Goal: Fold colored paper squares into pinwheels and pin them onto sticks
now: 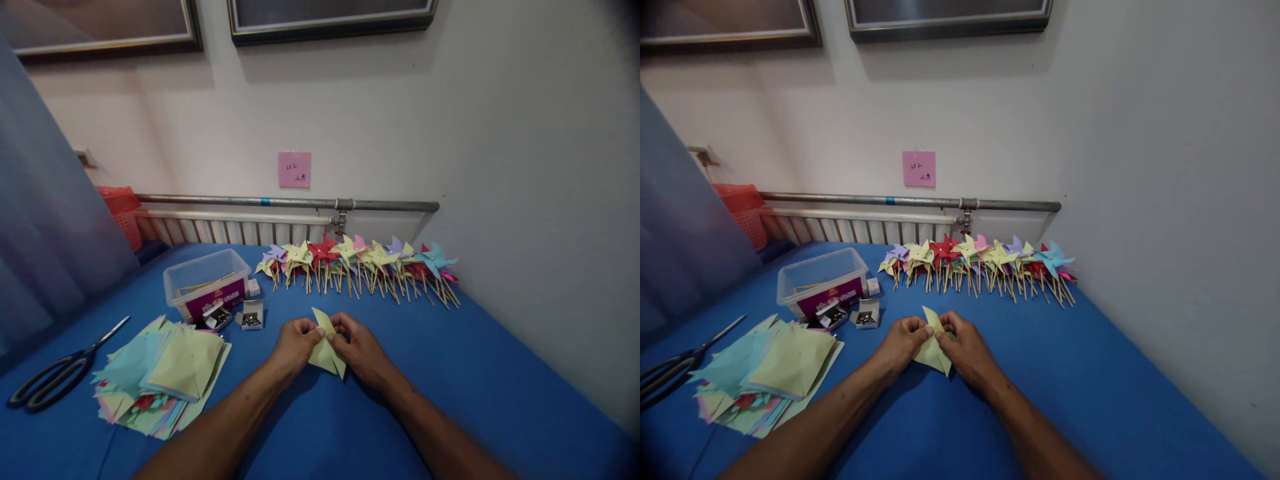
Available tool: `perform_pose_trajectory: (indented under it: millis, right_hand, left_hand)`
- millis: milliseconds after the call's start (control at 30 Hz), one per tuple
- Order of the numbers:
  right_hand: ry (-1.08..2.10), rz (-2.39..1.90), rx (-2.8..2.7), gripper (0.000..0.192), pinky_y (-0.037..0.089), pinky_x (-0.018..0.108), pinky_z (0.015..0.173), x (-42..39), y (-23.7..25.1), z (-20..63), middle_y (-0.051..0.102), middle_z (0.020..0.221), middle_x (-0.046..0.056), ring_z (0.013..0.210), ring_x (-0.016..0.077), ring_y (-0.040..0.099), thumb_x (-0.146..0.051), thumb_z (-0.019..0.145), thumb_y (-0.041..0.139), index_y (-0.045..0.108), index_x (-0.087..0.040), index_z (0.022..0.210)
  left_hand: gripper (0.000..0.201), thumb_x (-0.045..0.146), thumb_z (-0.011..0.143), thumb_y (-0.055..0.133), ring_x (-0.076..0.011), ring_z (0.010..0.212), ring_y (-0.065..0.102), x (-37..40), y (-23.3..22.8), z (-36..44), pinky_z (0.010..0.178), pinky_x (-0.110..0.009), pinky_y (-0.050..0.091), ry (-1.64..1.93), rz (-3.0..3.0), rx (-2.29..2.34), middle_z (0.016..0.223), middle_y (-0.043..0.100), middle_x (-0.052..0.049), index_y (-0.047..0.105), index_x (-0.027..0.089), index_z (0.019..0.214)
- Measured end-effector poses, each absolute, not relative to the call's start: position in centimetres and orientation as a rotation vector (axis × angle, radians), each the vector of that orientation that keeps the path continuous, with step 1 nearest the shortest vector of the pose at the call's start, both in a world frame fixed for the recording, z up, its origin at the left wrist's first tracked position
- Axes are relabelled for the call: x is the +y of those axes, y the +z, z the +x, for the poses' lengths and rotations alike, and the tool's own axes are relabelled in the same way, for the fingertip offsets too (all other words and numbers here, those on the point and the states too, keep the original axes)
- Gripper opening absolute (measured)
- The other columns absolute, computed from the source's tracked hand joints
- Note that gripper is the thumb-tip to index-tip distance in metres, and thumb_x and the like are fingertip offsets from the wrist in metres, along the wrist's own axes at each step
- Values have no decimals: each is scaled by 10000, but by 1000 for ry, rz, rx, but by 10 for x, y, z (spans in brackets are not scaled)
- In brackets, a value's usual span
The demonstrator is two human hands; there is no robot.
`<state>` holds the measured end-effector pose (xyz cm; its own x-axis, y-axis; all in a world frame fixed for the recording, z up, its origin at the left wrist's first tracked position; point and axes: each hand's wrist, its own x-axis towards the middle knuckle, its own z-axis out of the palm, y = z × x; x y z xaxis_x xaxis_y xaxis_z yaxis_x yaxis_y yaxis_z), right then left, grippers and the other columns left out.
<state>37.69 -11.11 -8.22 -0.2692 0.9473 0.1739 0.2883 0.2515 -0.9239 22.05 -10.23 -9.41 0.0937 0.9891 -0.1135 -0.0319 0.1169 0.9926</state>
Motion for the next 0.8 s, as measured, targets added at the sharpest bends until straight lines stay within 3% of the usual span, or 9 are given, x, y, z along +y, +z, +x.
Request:
perform_pose_trajectory:
  millis: [267,800]
  right_hand:
    - [1016,-1136,-1664,154,488,286,690,-108,-85,378,676,922,38,794,173,614,-282,837,584,623,-203,963]
    - [1024,-1117,-1684,141,478,289,721,-108,-83,378,665,871,27,797,169,596,-199,790,576,625,-192,922]
  left_hand:
    - [309,387,611,755,-80,457,412,-101,-96,221,471,-221,305,1073,1113,1152,521,522,33,543,161,623]
    - [320,416,617,741,-80,440,398,-101,-99,222,471,-227,321,1107,1071,1099,500,498,44,540,167,628]
